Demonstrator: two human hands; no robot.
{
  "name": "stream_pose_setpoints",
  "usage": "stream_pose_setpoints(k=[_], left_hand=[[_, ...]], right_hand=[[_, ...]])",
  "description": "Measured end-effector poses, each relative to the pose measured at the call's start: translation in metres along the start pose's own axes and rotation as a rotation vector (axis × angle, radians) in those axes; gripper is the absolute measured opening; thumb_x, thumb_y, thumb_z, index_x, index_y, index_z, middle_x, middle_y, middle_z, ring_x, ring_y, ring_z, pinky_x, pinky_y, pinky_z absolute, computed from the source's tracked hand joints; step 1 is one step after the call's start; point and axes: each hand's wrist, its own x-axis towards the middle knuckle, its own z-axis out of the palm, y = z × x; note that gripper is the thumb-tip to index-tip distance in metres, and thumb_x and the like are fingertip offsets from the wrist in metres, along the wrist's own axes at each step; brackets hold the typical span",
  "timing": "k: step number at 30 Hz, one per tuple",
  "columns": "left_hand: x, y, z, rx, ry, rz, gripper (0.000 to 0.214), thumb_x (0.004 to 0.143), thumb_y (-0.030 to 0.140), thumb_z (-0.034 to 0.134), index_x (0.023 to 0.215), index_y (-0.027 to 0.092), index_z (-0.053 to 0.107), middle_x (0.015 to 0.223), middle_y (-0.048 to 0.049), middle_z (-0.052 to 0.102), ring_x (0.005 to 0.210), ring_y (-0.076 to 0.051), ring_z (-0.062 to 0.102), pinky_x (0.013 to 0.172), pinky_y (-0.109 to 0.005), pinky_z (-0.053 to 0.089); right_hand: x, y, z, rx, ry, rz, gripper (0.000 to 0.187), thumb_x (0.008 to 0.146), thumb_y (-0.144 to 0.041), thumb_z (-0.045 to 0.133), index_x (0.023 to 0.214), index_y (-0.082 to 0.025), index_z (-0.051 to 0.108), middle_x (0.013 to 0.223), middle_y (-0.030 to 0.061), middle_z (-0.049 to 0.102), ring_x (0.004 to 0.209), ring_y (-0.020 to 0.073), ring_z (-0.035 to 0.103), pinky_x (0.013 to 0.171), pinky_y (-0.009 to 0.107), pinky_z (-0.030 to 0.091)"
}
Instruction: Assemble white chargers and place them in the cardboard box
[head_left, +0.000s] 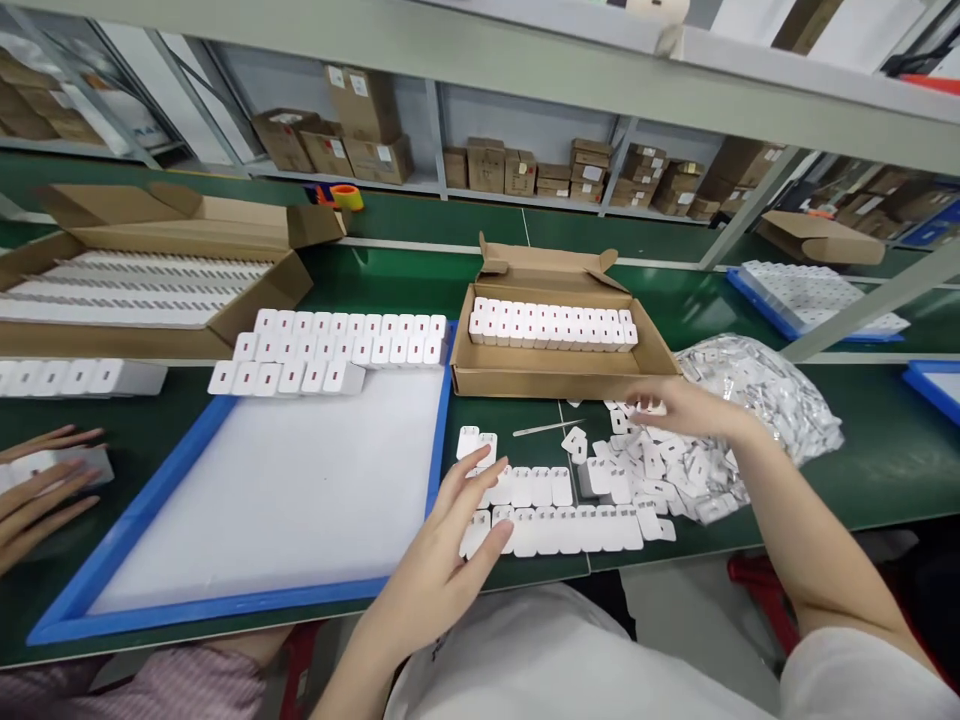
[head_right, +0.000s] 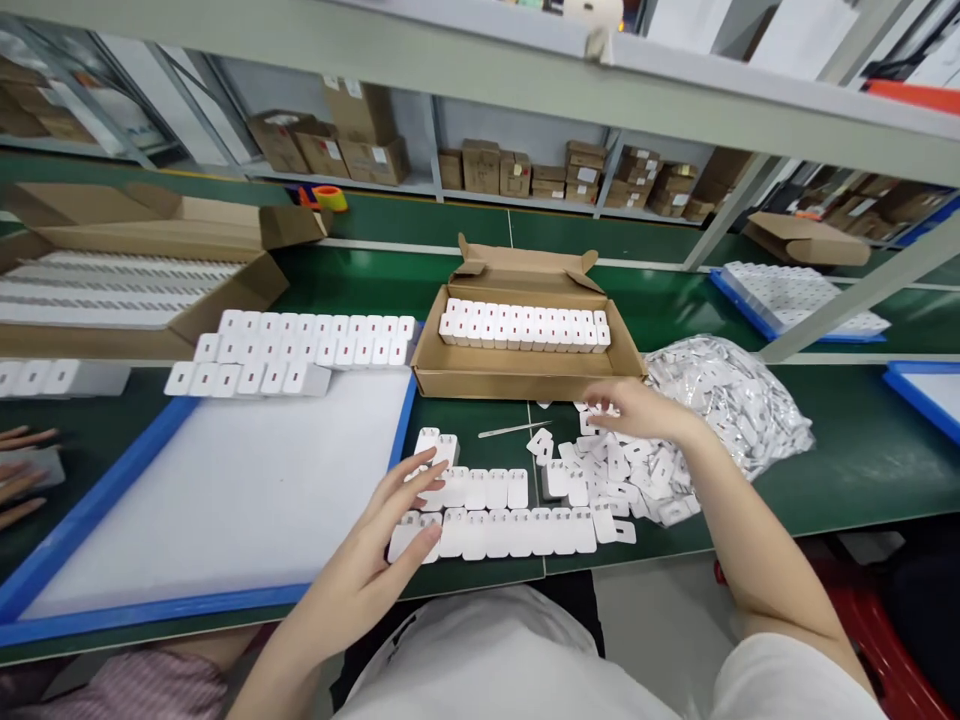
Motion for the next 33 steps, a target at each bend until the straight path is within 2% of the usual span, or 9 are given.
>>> stream_pose_setpoints(k=[3, 7, 12, 16, 21, 23, 28, 31, 33], left_hand=[[0.003, 0.004, 0.000, -0.002, 0.050, 0.003, 0.046, 0.099, 0.046, 0.045, 0.144, 0.036, 0.043, 0.160, -0.0033, 0.025, 0.135, -0.029, 0.046, 0.079, -0.029, 0.060], [0.006, 0.012, 0.001, 0.005, 0.092, 0.027, 0.045, 0.099, 0.046, 0.046, 0.143, 0.035, 0.045, 0.159, -0.0037, 0.027, 0.132, -0.028, 0.048, 0.082, -0.032, 0.060], [0.004, 0.015, 0.002, 0.032, 0.111, 0.036, 0.045, 0.099, 0.046, 0.046, 0.142, 0.034, 0.046, 0.158, -0.0039, 0.029, 0.135, -0.030, 0.045, 0.092, -0.037, 0.056], [0.003, 0.006, 0.003, 0.060, 0.103, 0.032, 0.045, 0.100, 0.044, 0.045, 0.144, 0.034, 0.045, 0.154, -0.0052, 0.036, 0.133, -0.027, 0.047, 0.107, -0.041, 0.046], [0.009, 0.009, 0.016, -0.041, -0.148, 0.148, 0.045, 0.103, 0.041, 0.038, 0.147, 0.030, 0.043, 0.149, -0.0065, 0.047, 0.132, -0.024, 0.049, 0.111, -0.039, 0.040], [0.011, 0.017, 0.020, -0.148, -0.216, 0.267, 0.043, 0.104, 0.038, 0.036, 0.145, 0.027, 0.044, 0.144, -0.0084, 0.053, 0.124, -0.023, 0.055, 0.106, -0.037, 0.044], [0.008, 0.032, 0.017, -0.219, -0.164, 0.325, 0.042, 0.101, 0.030, 0.043, 0.143, 0.028, 0.046, 0.140, -0.0063, 0.057, 0.123, -0.025, 0.057, 0.106, -0.036, 0.045], [0.005, 0.030, 0.013, -0.175, -0.224, 0.373, 0.050, 0.099, 0.023, 0.046, 0.148, 0.030, 0.039, 0.147, -0.0065, 0.050, 0.133, -0.024, 0.049, 0.112, -0.036, 0.039], [0.004, 0.027, 0.012, -0.193, -0.237, 0.400, 0.052, 0.098, 0.021, 0.047, 0.148, 0.030, 0.036, 0.146, -0.0081, 0.049, 0.131, -0.023, 0.050, 0.111, -0.036, 0.040]], right_hand=[[-0.023, -0.025, 0.033, 0.074, -0.125, -0.051, 0.051, 0.091, -0.056, 0.054, 0.125, -0.019, 0.064, 0.122, 0.0087, 0.068, 0.103, 0.0250, 0.066, 0.085, 0.034, 0.055], [-0.028, -0.049, 0.068, 0.088, -0.123, -0.069, 0.059, 0.089, -0.056, 0.057, 0.133, -0.017, 0.059, 0.130, 0.0143, 0.063, 0.117, 0.0345, 0.060, 0.091, 0.045, 0.052], [-0.019, -0.058, 0.077, 0.097, -0.061, -0.170, 0.044, 0.078, -0.032, 0.071, 0.121, -0.021, 0.066, 0.116, 0.0114, 0.070, 0.108, 0.0349, 0.064, 0.091, 0.047, 0.051], [-0.031, -0.066, 0.062, 0.127, 0.131, -0.205, 0.032, 0.083, -0.032, 0.069, 0.113, -0.022, 0.063, 0.113, 0.0099, 0.070, 0.104, 0.0308, 0.066, 0.090, 0.046, 0.053], [-0.048, -0.113, 0.069, 0.432, 0.748, -0.518, 0.049, 0.081, -0.018, 0.077, 0.121, -0.026, 0.050, 0.131, 0.0111, 0.060, 0.120, 0.0268, 0.060, 0.094, 0.042, 0.056], [-0.047, -0.133, 0.081, 0.474, 0.882, -0.638, 0.054, 0.077, -0.009, 0.078, 0.120, -0.026, 0.051, 0.130, 0.0105, 0.057, 0.119, 0.0245, 0.061, 0.091, 0.038, 0.058], [-0.047, -0.150, 0.099, 0.586, 0.866, -0.700, 0.046, 0.077, -0.003, 0.072, 0.116, -0.024, 0.057, 0.129, 0.0096, 0.051, 0.119, 0.0244, 0.060, 0.091, 0.039, 0.059], [-0.052, -0.148, 0.097, 0.806, 0.810, -0.706, 0.065, 0.079, 0.006, 0.059, 0.134, -0.028, 0.050, 0.131, 0.0100, 0.054, 0.119, 0.0280, 0.061, 0.089, 0.047, 0.060], [-0.055, -0.148, 0.095, 0.790, 0.788, -0.694, 0.073, 0.078, 0.009, 0.058, 0.139, -0.028, 0.048, 0.132, 0.0104, 0.058, 0.119, 0.0281, 0.061, 0.090, 0.048, 0.058]])
